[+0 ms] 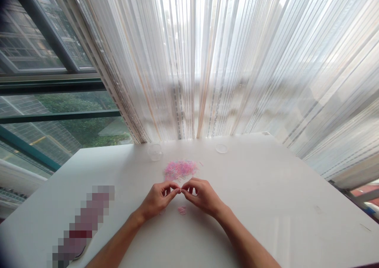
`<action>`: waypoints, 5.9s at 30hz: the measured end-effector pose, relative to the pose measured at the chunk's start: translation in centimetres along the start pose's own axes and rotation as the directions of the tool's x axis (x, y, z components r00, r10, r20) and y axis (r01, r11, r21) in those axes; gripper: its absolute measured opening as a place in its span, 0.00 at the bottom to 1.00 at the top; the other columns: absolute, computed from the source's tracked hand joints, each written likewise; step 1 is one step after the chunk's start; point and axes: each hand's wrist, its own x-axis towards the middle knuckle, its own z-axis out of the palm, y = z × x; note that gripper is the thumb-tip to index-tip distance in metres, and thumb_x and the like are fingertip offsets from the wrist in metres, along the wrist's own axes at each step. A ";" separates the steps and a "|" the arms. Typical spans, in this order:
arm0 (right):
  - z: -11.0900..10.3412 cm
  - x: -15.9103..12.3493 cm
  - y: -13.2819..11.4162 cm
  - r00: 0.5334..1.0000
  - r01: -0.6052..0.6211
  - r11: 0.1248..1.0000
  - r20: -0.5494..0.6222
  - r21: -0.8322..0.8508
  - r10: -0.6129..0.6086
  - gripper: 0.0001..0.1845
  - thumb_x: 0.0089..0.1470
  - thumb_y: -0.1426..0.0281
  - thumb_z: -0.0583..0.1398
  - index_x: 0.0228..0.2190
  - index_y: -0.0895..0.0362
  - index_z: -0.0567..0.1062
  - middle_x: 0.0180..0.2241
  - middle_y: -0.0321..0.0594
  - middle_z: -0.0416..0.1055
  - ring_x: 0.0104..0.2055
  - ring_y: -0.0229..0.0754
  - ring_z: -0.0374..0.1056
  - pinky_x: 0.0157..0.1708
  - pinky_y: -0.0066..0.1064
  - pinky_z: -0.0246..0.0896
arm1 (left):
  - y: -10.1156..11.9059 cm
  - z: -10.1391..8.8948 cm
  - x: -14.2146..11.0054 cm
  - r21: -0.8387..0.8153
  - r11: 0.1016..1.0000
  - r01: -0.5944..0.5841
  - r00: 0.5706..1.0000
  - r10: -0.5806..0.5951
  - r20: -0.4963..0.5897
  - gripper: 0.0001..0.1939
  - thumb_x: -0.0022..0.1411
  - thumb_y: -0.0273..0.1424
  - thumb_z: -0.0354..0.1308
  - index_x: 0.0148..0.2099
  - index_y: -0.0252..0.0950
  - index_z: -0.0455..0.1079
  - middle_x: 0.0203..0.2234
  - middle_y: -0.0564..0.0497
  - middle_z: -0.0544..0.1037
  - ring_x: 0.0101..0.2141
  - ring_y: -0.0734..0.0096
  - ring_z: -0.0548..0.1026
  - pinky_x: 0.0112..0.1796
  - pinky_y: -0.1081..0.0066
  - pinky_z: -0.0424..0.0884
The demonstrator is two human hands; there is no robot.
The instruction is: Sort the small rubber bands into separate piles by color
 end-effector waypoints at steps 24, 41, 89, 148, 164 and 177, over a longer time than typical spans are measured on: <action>-0.3 0.3 -0.1 0.998 -0.048 0.999 -0.045 -0.015 0.047 0.05 0.54 0.75 0.60 0.29 0.56 0.76 0.25 0.34 0.71 0.27 0.35 0.66 0.28 0.26 0.61 | 0.4 -0.5 0.0 -0.072 0.996 0.049 0.997 -0.044 0.063 0.15 0.67 0.39 0.54 0.38 0.35 0.76 0.28 0.51 0.80 0.23 0.75 0.66 0.26 0.76 0.62; -0.5 0.2 -0.4 0.997 -0.070 0.997 0.014 0.024 0.070 0.05 0.53 0.76 0.60 0.28 0.56 0.76 0.26 0.34 0.72 0.27 0.35 0.67 0.28 0.25 0.61 | 0.8 -1.0 -0.1 -0.141 0.987 0.078 0.988 -0.058 0.144 0.17 0.67 0.42 0.53 0.38 0.33 0.76 0.30 0.48 0.81 0.24 0.75 0.67 0.25 0.75 0.61; -0.5 0.0 -0.4 0.993 -0.107 0.990 0.051 0.087 0.103 0.03 0.53 0.70 0.64 0.33 0.56 0.77 0.30 0.37 0.73 0.29 0.36 0.69 0.27 0.26 0.61 | 0.6 -0.9 0.1 -0.106 0.990 0.094 0.994 -0.088 0.060 0.12 0.64 0.37 0.57 0.39 0.34 0.78 0.26 0.51 0.79 0.21 0.77 0.63 0.23 0.76 0.60; -0.4 0.3 -0.6 0.988 -0.100 0.992 -0.113 0.081 0.109 0.09 0.54 0.75 0.55 0.33 0.56 0.77 0.28 0.38 0.75 0.28 0.37 0.68 0.28 0.27 0.64 | -1.4 -10.5 -1.0 0.255 0.912 0.323 0.888 -0.385 0.252 0.19 0.56 0.45 0.60 0.38 0.37 0.82 0.31 0.50 0.81 0.28 0.69 0.69 0.31 0.73 0.63; -0.5 0.4 1.2 0.966 -0.154 0.988 -0.208 0.030 0.157 0.10 0.54 0.71 0.55 0.32 0.56 0.77 0.25 0.36 0.73 0.25 0.37 0.67 0.27 0.27 0.64 | 1.0 -11.1 -2.1 0.350 0.847 0.401 0.751 -0.523 0.404 0.12 0.47 0.39 0.62 0.32 0.40 0.83 0.31 0.51 0.85 0.36 0.58 0.80 0.33 0.73 0.68; -0.3 0.3 2.3 0.952 -0.161 0.986 -0.254 0.051 0.169 0.11 0.53 0.69 0.56 0.32 0.56 0.78 0.28 0.38 0.76 0.27 0.38 0.69 0.28 0.28 0.65 | 1.8 -10.0 -3.8 0.415 0.838 0.355 0.827 -0.489 0.279 0.15 0.51 0.38 0.59 0.38 0.37 0.81 0.31 0.49 0.83 0.32 0.62 0.78 0.33 0.72 0.68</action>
